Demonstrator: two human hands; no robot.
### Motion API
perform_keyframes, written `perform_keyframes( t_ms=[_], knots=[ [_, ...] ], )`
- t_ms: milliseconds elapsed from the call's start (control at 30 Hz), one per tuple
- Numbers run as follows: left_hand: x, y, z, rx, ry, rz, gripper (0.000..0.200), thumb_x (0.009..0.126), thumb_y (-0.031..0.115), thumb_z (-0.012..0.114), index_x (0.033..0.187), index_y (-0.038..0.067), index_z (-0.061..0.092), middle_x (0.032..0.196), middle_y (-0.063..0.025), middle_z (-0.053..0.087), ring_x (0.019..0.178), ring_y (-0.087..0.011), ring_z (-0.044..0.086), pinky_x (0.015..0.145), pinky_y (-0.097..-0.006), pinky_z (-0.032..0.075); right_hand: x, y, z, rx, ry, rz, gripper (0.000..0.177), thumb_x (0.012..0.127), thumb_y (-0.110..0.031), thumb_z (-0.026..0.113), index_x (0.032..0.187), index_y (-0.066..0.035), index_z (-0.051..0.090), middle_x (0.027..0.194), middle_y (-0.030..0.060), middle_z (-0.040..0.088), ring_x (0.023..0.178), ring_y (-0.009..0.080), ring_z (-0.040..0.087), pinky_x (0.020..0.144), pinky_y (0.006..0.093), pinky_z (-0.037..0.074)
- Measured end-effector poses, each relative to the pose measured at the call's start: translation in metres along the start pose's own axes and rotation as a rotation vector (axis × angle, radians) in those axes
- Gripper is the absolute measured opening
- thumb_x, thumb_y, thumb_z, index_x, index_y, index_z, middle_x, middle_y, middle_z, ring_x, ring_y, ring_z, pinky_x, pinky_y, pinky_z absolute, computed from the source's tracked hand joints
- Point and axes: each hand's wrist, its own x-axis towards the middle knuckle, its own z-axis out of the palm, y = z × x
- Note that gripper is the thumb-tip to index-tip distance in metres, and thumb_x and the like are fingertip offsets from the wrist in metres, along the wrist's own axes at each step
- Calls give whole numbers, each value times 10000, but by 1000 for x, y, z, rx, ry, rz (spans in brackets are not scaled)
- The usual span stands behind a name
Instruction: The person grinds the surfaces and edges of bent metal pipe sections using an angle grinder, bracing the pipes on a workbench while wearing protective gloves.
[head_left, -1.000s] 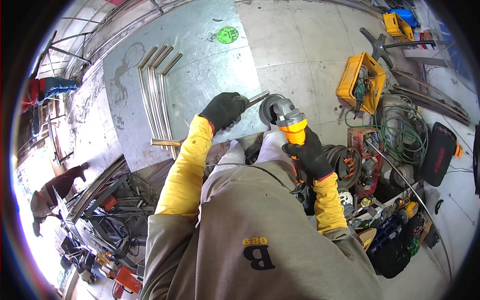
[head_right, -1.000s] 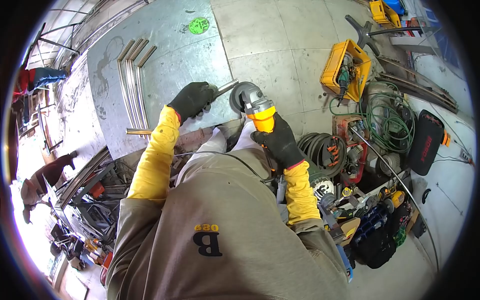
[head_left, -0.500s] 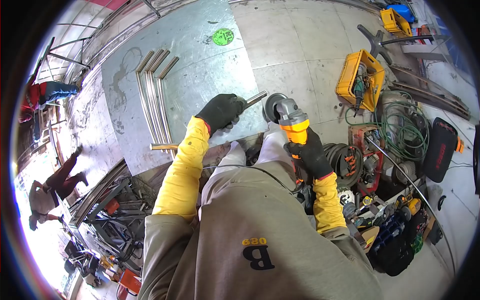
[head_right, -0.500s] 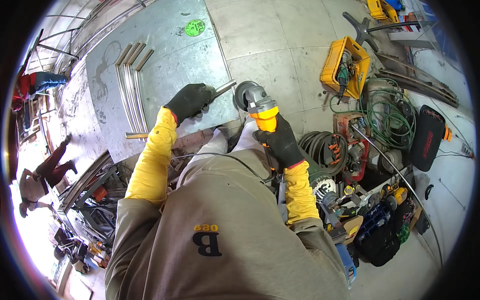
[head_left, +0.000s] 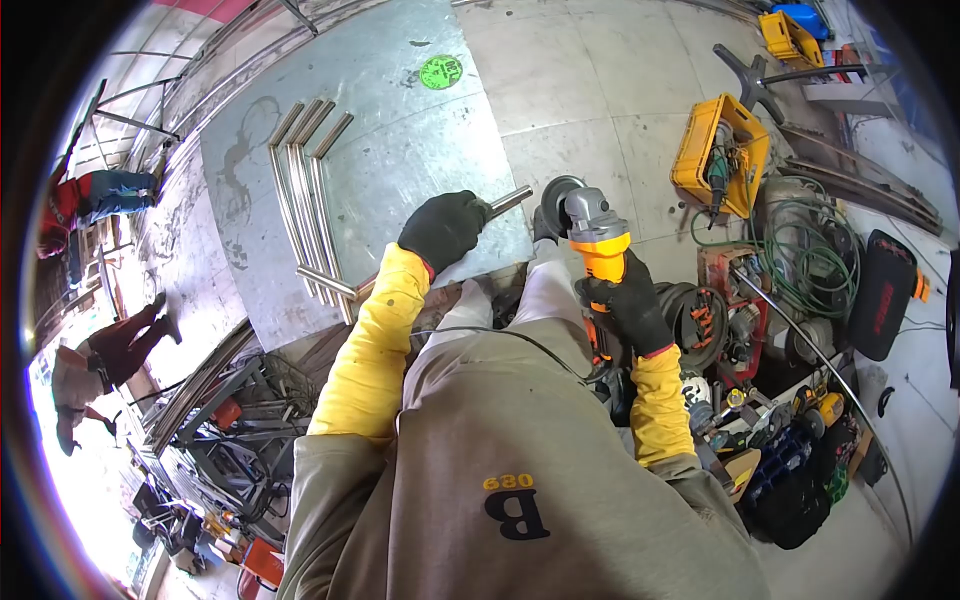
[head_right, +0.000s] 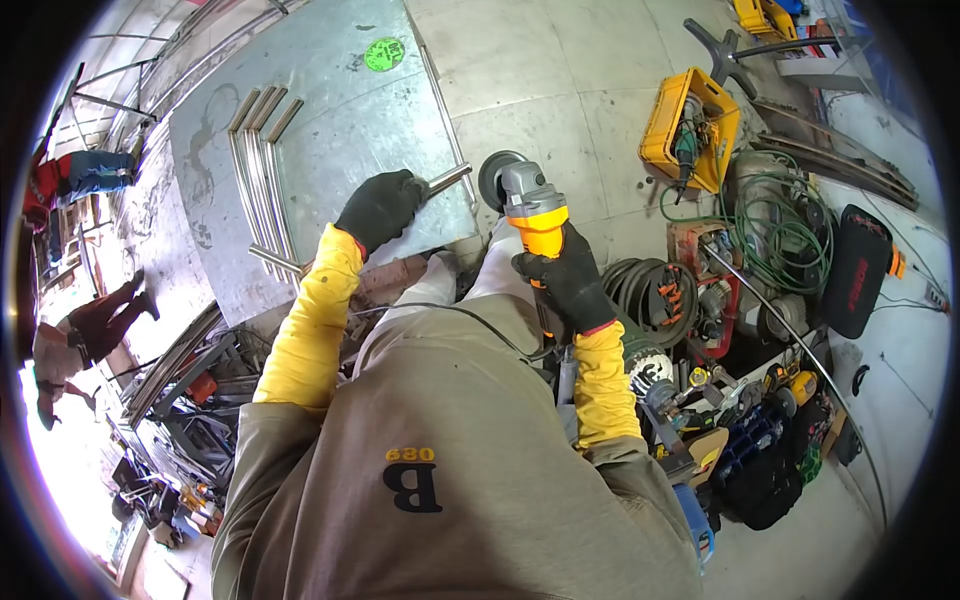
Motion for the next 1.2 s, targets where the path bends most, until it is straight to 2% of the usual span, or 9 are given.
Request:
perform_keyframes(
  t_ms=[100, 200, 267, 367, 467, 567, 633, 767, 1200],
  knots=[
    [-1, -6, 4, -23, 64, 165, 369, 1116, 353, 589, 992, 34, 725, 730, -92, 673, 590, -176, 638, 603, -389, 534, 1, 6, 3, -157, 11, -85, 411, 883, -165, 845, 1217, -2, 669, 953, 70, 714, 813, 179, 673, 770, 365, 565],
    [-6, 3, 2, -45, 56, -15, 364, 1110, 365, 599, 1004, 42, 732, 762, -151, 714, 624, -284, 682, 653, -451, 556, 2, 9, 6, -221, 18, -123, 383, 896, -181, 834, 1184, 8, 666, 935, 89, 720, 787, 184, 676, 753, 368, 570],
    [-8, -1, 8, 132, 200, 117, 332, 1097, 369, 623, 1048, 69, 754, 864, -210, 763, 766, -416, 735, 732, -517, 573, 0, 8, 7, -180, 9, -89, 386, 893, -181, 838, 1180, 9, 664, 935, 98, 719, 794, 187, 678, 761, 371, 571],
    [-27, 26, 5, 126, 225, 0, 295, 1077, 367, 658, 1131, 105, 782, 991, -238, 778, 936, -473, 740, 815, -546, 581, -2, -1, 10, -200, 11, -76, 386, 894, -177, 837, 1181, 12, 662, 932, 97, 716, 789, 187, 677, 760, 371, 571],
    [-36, 30, 15, 133, 279, 7, 308, 1061, 364, 684, 1197, 110, 793, 1029, -222, 793, 983, -442, 761, 844, -529, 594, -2, 1, 11, -271, 37, -169, 393, 886, -168, 840, 1190, 8, 662, 928, 83, 718, 775, 181, 679, 748, 367, 573],
    [-41, 30, 23, 126, 346, 38, 314, 1049, 338, 701, 1235, 101, 792, 1072, -215, 796, 992, -431, 765, 857, -514, 602, 1, 14, 7, -197, 12, -60, 409, 871, -168, 850, 1194, 2, 666, 939, 75, 722, 791, 177, 688, 754, 365, 576],
    [-43, 31, 25, 148, 355, 53, 315, 1052, 324, 699, 1250, 95, 786, 1093, -209, 797, 993, -425, 766, 854, -508, 604, 0, 13, 8, -145, -4, -1, 494, 850, -223, 891, 1240, -6, 679, 1016, 131, 744, 896, 255, 701, 847, 406, 570],
    [-46, 25, 34, 189, 409, 118, 319, 1061, 290, 696, 1303, 93, 765, 1132, -195, 793, 998, -408, 768, 840, -490, 607, -4, -1, 10, -198, -15, 31, 489, 848, -228, 890, 1229, -3, 681, 1003, 138, 745, 887, 261, 703, 839, 409, 570],
    [-46, 27, 37, 223, 440, 130, 301, 1050, 299, 727, 1265, 94, 770, 1097, -179, 796, 962, -399, 770, 819, -489, 605, 0, -5, 14, -191, -32, 29, 503, 840, -215, 890, 1244, -2, 679, 1028, 135, 753, 906, 258, 716, 853, 410, 578]
  ],
)
